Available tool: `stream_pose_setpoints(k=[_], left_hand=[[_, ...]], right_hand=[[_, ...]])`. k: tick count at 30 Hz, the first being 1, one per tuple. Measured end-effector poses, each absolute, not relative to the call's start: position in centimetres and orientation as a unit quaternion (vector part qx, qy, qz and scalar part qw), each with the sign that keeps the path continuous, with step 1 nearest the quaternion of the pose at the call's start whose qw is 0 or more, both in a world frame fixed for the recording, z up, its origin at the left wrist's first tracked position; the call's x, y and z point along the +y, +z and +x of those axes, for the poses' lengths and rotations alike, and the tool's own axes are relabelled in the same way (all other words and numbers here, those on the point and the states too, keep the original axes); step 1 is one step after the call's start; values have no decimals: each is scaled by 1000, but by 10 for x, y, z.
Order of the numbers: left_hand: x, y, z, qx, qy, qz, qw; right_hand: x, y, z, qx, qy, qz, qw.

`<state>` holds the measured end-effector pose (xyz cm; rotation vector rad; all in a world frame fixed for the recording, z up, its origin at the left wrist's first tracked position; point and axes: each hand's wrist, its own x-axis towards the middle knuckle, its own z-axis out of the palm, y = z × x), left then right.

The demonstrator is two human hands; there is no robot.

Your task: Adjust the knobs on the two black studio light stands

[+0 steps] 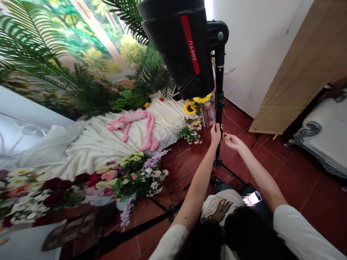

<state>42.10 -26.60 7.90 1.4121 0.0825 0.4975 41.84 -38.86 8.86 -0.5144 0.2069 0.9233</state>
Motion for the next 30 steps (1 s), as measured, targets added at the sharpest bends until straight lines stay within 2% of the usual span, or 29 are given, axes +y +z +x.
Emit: stream_pose_setpoints(k=[3,5,9,12,15,18,21,26,30], left_hand=[[-266,79,421,38,231,645,728],[-266,80,421,36,237,647,723],[-264,80,422,25,239,646,724],[-264,79,423,16,240,641,729],[-264,76,424,11,241,639,730],[-264,74,425,14,232,636,736],[-263,75,424,24,228,636,737],[-263,81,423,19,229,633,739],[-264,84,421,19,225,627,745]], right_hand=[[-386,87,417,86,423,-341,835],[-385,83,414,54,379,-467,797],[-388,76,411,-80,168,-721,668],[-395,79,414,-172,42,-805,567],[-400,95,421,-167,-31,-834,525],[-397,126,427,-161,-100,-804,563],[-384,163,433,-259,-130,-749,596],[-348,208,447,-365,-162,-753,523],[-329,214,457,-372,-170,-772,486]])
